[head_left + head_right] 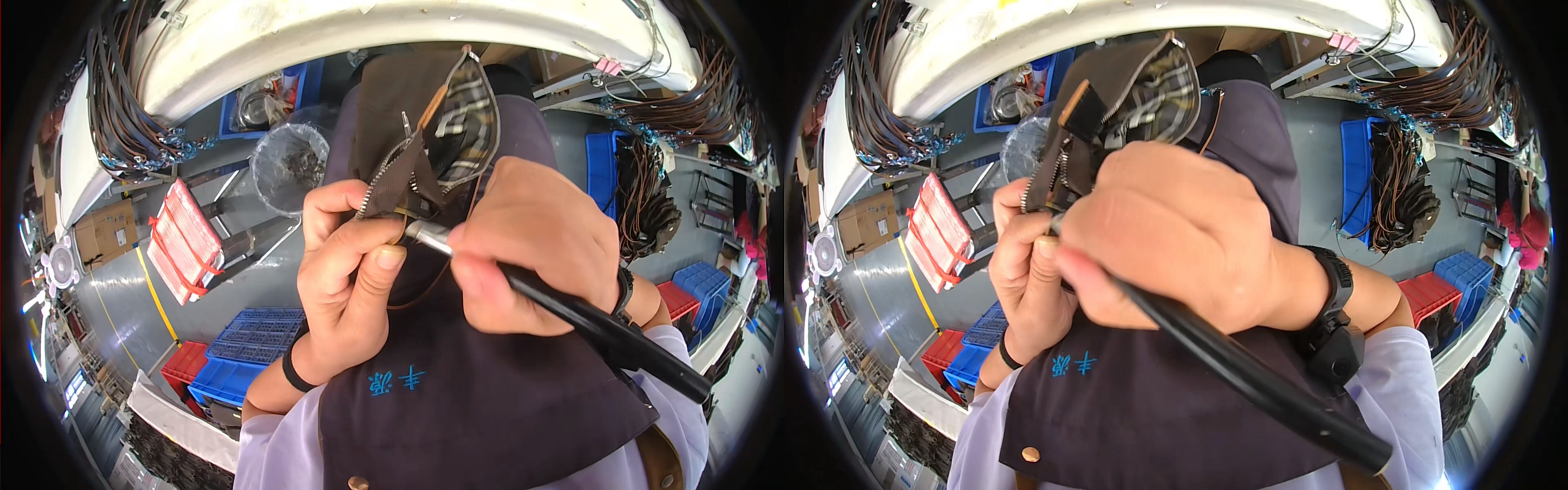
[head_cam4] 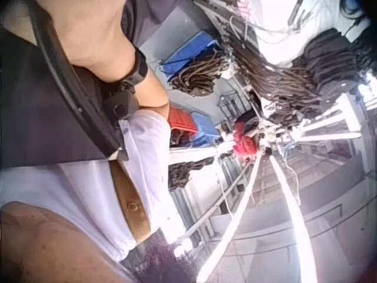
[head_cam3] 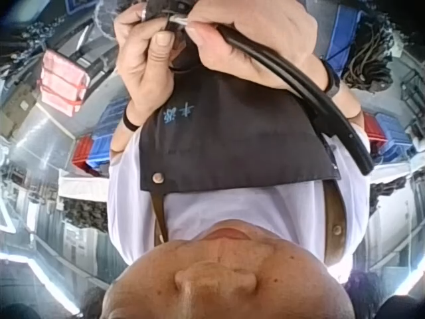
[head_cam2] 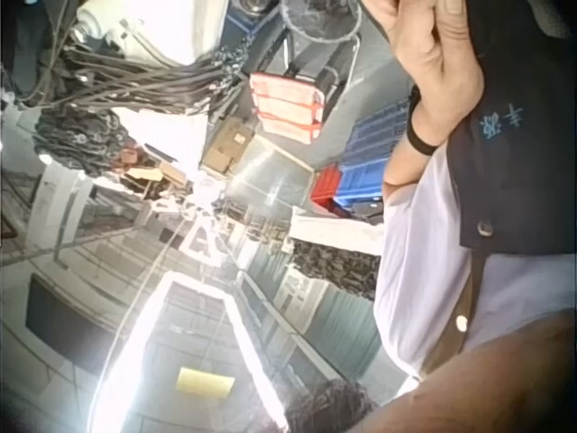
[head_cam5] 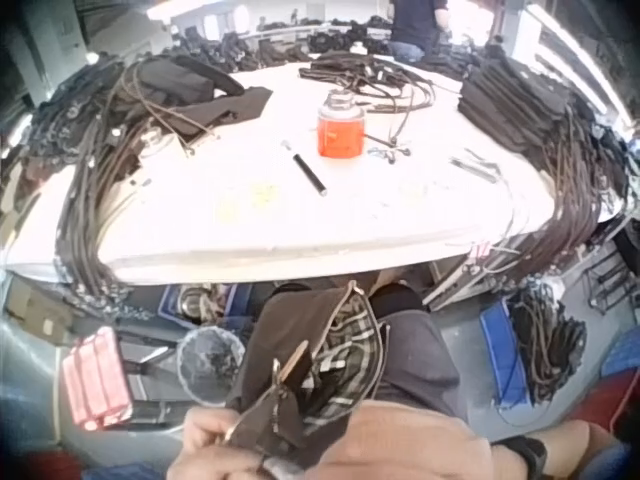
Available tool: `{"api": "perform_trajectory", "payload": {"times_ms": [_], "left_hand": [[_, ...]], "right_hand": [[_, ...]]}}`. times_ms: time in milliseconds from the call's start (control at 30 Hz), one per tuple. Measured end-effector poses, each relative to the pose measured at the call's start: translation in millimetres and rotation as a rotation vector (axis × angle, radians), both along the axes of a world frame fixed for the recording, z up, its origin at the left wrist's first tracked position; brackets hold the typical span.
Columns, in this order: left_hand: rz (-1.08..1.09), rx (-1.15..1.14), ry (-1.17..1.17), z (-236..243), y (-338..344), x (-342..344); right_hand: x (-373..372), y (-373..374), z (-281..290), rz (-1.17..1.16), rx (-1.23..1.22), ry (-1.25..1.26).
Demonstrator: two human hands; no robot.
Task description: Applying glue and finishing the edges of a leather bag component in a workshop.
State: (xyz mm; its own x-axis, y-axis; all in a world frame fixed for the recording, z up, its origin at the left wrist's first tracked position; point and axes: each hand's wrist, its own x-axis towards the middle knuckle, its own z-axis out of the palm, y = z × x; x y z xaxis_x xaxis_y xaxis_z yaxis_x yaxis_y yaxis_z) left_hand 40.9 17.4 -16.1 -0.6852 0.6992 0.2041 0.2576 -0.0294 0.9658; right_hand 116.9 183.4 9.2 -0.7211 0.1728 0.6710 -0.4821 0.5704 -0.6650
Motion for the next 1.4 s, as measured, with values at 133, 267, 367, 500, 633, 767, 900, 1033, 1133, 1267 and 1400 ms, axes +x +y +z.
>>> {"api": "perform_trajectory", "payload": {"times_ms": [133,267,367,500,633,767,900,1033,1133,1267,1400], "left_hand": [[0.057,0.072,-0.196,-5,-4,3],[-0.017,0.076,-0.197,-3,-8,1],[-0.056,0.114,-0.343,-2,-5,0],[-0.093,0.189,-0.525,-1,-7,1],[-0.117,0.138,-0.428,2,-7,-4],[-0.124,0.08,-0.132,0,-5,-11],[-0.142,-0.047,-0.068,2,0,-14],[-0.189,-0.001,-0.277,0,-1,-12],[-0.249,-0.036,-0.346,3,-1,-15],[-0.232,-0.006,-0.551,4,2,-13],[-0.222,-0.087,-0.732,8,4,-16]], "right_hand": [[14,26,-4,0.161,-0.161,-0.209],[15,30,-3,0.002,-0.524,-0.323],[3,45,-5,-0.025,-0.404,-0.426],[-17,49,-8,0.166,-0.311,-0.546],[-21,46,-5,0.259,-0.293,-0.48],[-16,35,8,0.188,-0.093,-0.146],[-8,17,7,0.184,0.088,0.002],[-5,10,2,0.185,0.162,0.063],[-7,-3,-5,0.227,0.165,0.156],[-9,-18,-13,0.276,0.11,0.186],[-6,-3,-4,0.297,0.096,0.156]]}}
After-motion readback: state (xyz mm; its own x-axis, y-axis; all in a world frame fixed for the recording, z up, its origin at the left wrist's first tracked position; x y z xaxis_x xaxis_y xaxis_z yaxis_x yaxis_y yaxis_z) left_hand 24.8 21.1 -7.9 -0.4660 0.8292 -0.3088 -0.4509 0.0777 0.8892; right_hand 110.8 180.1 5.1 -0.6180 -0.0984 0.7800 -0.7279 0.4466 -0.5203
